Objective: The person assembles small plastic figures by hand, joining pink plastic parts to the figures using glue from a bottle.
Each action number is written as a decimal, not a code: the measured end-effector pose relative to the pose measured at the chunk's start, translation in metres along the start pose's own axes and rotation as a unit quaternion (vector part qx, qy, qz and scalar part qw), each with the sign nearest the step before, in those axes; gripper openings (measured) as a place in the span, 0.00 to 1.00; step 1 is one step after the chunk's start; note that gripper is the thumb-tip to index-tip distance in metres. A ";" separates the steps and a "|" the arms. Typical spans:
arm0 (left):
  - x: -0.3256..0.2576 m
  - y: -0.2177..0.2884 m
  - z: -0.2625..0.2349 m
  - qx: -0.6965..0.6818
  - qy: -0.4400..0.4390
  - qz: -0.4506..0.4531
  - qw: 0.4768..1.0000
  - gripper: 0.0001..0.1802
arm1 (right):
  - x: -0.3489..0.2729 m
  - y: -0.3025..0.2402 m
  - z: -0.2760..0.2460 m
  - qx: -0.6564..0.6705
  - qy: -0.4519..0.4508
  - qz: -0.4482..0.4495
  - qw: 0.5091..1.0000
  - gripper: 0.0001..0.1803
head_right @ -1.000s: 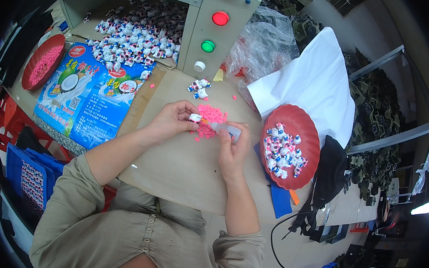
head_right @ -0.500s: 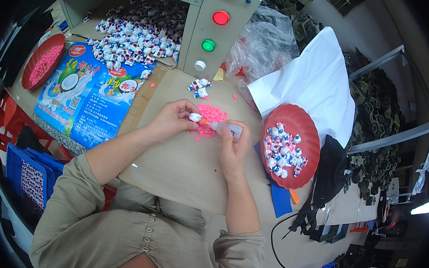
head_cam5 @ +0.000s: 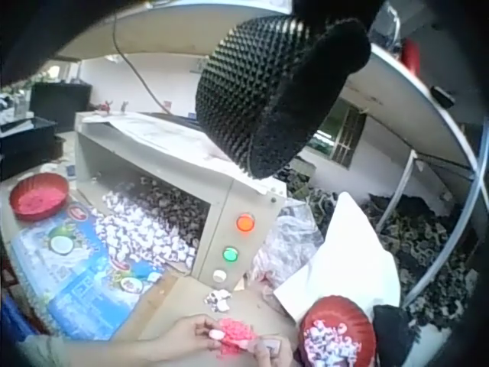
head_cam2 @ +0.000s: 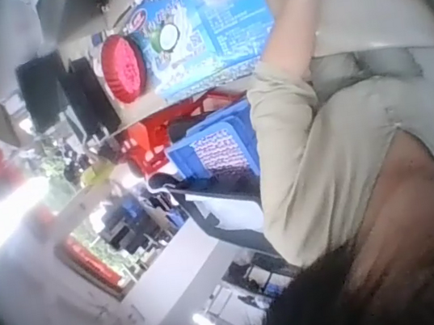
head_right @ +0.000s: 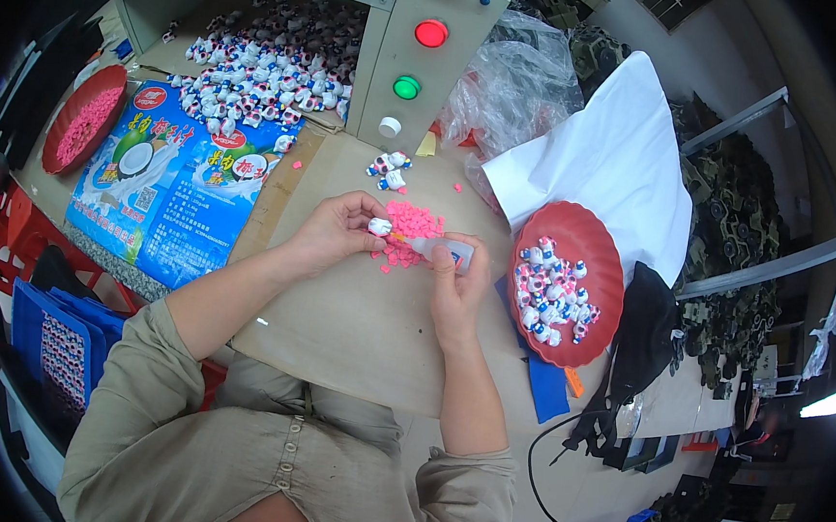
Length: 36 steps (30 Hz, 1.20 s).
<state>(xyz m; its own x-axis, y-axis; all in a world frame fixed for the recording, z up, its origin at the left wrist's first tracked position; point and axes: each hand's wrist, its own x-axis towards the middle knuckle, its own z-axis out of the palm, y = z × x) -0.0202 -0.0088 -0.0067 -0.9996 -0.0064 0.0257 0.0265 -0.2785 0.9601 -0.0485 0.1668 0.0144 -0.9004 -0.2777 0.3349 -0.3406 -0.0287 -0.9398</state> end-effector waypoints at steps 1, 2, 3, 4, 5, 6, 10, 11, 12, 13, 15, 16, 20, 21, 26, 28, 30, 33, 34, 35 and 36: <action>0.000 0.001 0.000 -0.002 0.001 -0.002 1.000 0.13 | 0.000 0.000 0.000 0.003 -0.002 0.002 1.000 0.14; 0.000 0.001 0.000 -0.003 0.002 -0.003 1.000 0.13 | 0.000 0.001 0.000 0.006 -0.004 0.004 1.000 0.14; 0.000 0.001 0.000 -0.003 0.002 -0.003 1.000 0.13 | 0.000 0.002 -0.001 0.006 -0.003 0.004 1.000 0.14; 0.000 0.001 -0.001 -0.006 0.002 -0.002 1.000 0.13 | 0.000 0.004 -0.001 0.008 0.000 0.003 1.000 0.14; 0.000 0.000 -0.001 -0.010 0.001 -0.001 1.000 0.13 | 0.000 0.004 -0.002 0.010 0.002 0.002 1.000 0.14; 0.000 0.001 -0.001 -0.010 0.001 -0.001 1.000 0.13 | 0.001 0.004 -0.003 0.010 0.002 0.002 1.000 0.14; -0.002 0.007 0.000 -0.010 0.015 0.001 1.000 0.14 | 0.007 -0.002 -0.009 0.233 0.027 0.090 0.968 0.13; -0.003 0.009 0.001 0.003 0.041 0.008 0.999 0.14 | 0.009 -0.006 -0.008 0.277 0.039 0.122 0.952 0.15; -0.004 0.009 0.001 0.003 0.041 0.007 0.999 0.14 | 0.011 -0.011 -0.008 0.263 0.027 0.165 0.950 0.19; -0.006 0.008 0.000 -0.001 0.038 0.012 0.999 0.14 | 0.011 -0.011 -0.009 0.263 0.027 0.166 0.950 0.19; -0.007 0.008 0.001 -0.005 0.034 0.016 0.999 0.14 | 0.010 -0.009 -0.013 0.061 -0.026 0.132 0.989 0.20; -0.007 0.007 0.002 -0.028 0.014 -0.024 0.999 0.14 | 0.011 -0.007 -0.015 0.054 -0.037 0.137 0.988 0.21; -0.002 0.007 -0.005 -0.087 0.026 0.006 0.996 0.14 | 0.013 -0.010 -0.021 0.033 -0.055 0.140 0.988 0.21; -0.001 0.008 -0.008 -0.088 0.025 0.006 0.996 0.14 | 0.014 -0.012 -0.022 0.033 -0.072 0.165 0.983 0.19; 0.001 0.011 -0.014 -0.134 0.092 -0.018 0.987 0.14 | 0.010 -0.004 -0.021 -0.050 -0.182 0.160 0.969 0.15; 0.000 0.012 -0.014 -0.134 0.086 -0.020 0.987 0.14 | 0.008 0.000 -0.021 -0.054 -0.196 0.145 0.968 0.14; 0.000 0.012 -0.015 -0.135 0.080 -0.023 0.987 0.13 | 0.008 0.000 -0.020 -0.058 -0.210 0.130 0.967 0.12; 0.000 0.009 -0.016 -0.133 0.057 -0.034 0.989 0.12 | 0.008 0.001 -0.016 -0.199 -0.221 0.082 0.951 0.08; 0.000 0.010 -0.015 -0.128 0.053 -0.034 0.990 0.12 | 0.008 0.004 -0.012 -0.222 -0.221 0.001 0.949 0.07; -0.001 0.010 -0.015 -0.124 0.049 -0.032 0.991 0.12 | 0.009 0.006 -0.008 -0.244 -0.221 -0.080 0.941 0.06; 0.000 0.010 -0.015 -0.124 0.049 -0.032 0.991 0.12 | 0.010 0.007 -0.007 -0.244 -0.221 -0.080 0.941 0.06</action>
<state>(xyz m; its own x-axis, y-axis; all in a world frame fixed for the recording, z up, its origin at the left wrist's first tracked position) -0.0198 -0.0258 -0.0017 -0.9948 -0.0714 -0.0725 -0.0262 -0.5087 0.8605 -0.0616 0.1702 0.0111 -0.6627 -0.6831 0.3069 -0.6437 0.3102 -0.6996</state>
